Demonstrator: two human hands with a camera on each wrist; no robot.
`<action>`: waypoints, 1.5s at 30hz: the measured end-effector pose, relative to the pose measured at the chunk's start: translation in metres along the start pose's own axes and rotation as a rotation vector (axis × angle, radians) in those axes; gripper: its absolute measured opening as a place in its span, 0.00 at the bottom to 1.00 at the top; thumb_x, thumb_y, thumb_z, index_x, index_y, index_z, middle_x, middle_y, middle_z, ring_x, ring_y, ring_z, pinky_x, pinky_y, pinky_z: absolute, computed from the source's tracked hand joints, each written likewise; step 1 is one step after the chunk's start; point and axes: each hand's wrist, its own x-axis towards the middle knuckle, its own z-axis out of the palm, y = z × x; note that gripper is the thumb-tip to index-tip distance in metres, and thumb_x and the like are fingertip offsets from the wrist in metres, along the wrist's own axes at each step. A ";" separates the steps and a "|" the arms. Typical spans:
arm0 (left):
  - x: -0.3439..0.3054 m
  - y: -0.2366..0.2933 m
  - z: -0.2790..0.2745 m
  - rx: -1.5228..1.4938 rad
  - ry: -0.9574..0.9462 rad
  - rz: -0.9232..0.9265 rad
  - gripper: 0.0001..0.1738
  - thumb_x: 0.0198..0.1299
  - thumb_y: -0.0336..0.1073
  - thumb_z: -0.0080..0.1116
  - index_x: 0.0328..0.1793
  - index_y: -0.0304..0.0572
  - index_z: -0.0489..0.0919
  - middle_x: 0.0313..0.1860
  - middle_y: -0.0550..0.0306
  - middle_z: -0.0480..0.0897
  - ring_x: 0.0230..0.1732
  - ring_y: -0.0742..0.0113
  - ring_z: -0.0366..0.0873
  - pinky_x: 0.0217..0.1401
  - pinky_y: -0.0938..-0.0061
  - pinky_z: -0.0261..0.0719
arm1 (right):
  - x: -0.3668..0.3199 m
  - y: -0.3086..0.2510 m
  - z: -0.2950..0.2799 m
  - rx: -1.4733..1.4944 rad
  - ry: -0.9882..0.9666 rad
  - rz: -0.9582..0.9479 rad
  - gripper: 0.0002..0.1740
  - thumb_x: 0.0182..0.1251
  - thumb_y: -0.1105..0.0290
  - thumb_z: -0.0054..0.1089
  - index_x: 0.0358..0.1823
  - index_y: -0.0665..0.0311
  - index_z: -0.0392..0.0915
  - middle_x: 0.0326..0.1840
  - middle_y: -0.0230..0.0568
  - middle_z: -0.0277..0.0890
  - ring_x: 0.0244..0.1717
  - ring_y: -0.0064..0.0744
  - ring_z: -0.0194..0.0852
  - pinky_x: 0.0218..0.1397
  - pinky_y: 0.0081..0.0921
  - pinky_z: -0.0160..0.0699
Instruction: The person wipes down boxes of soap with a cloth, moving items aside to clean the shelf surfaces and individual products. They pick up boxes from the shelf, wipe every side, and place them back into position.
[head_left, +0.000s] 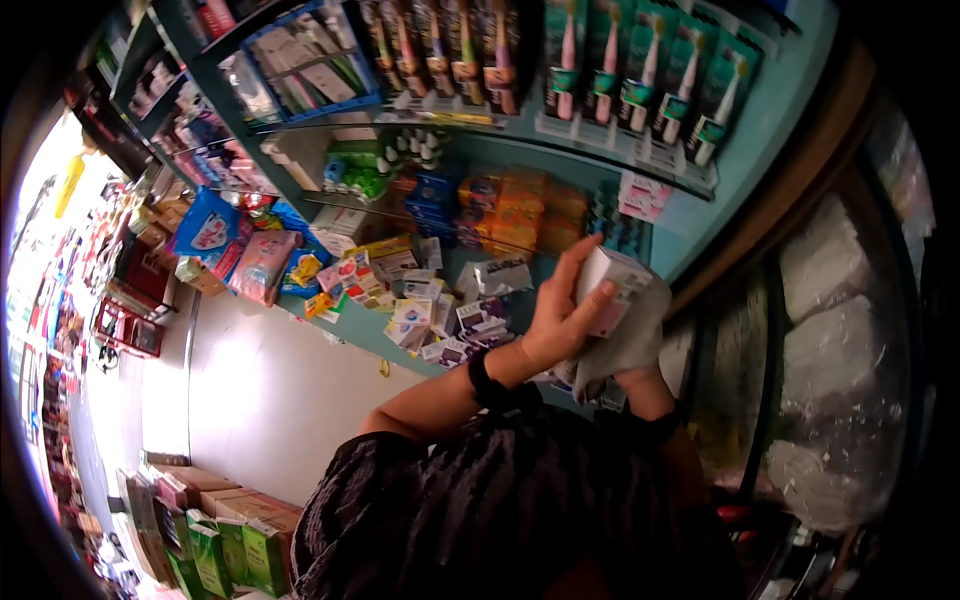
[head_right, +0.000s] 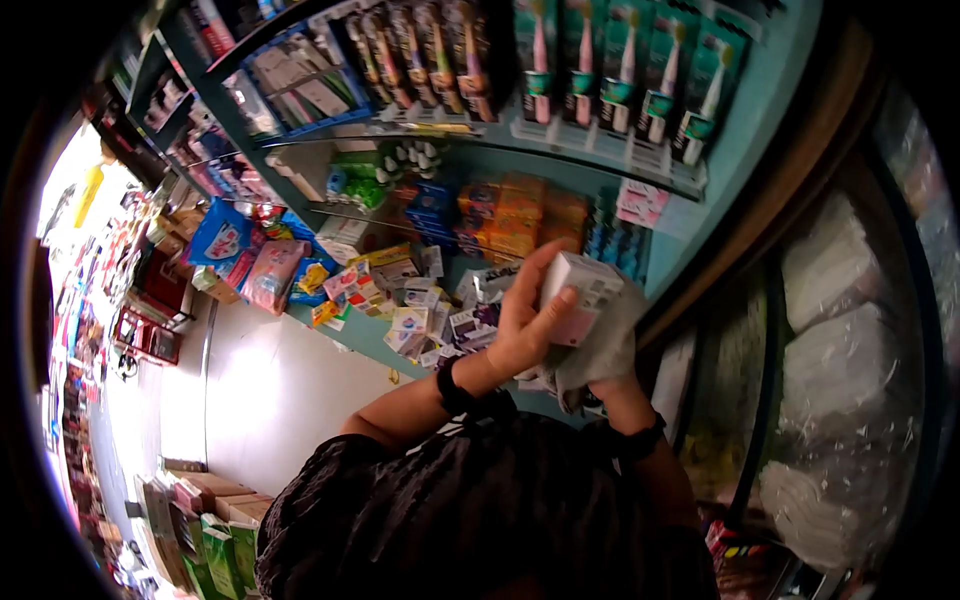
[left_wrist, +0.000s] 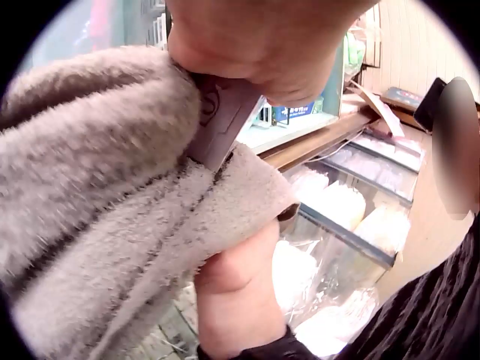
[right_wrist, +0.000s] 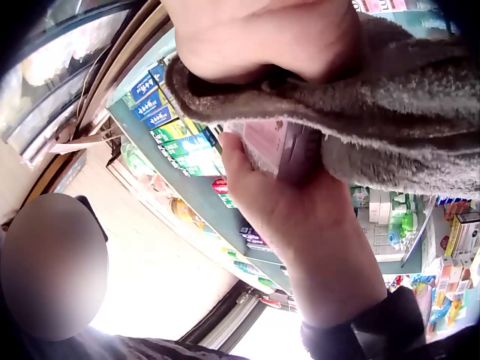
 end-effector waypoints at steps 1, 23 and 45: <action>-0.001 -0.002 -0.001 0.083 -0.027 0.005 0.32 0.62 0.37 0.54 0.69 0.35 0.56 0.54 0.53 0.70 0.56 0.68 0.67 0.59 0.74 0.64 | -0.003 -0.002 0.010 -0.078 0.066 -0.052 0.29 0.71 0.48 0.40 0.67 0.57 0.56 0.62 0.33 0.61 0.61 0.31 0.62 0.61 0.30 0.67; 0.004 -0.022 -0.025 -0.588 -0.155 -0.583 0.20 0.62 0.31 0.48 0.60 0.34 0.66 0.51 0.52 0.77 0.52 0.66 0.75 0.57 0.72 0.71 | -0.007 -0.014 -0.045 0.006 -0.091 -0.165 0.25 0.72 0.56 0.42 0.63 0.65 0.61 0.61 0.40 0.66 0.58 0.28 0.66 0.60 0.25 0.66; -0.065 -0.204 -0.087 1.068 -0.736 -0.150 0.22 0.56 0.49 0.52 0.49 0.41 0.76 0.42 0.42 0.76 0.46 0.41 0.75 0.51 0.57 0.73 | -0.059 -0.037 -0.144 -1.899 0.583 -0.730 0.11 0.63 0.64 0.46 0.36 0.66 0.67 0.38 0.44 0.72 0.36 0.38 0.70 0.37 0.29 0.70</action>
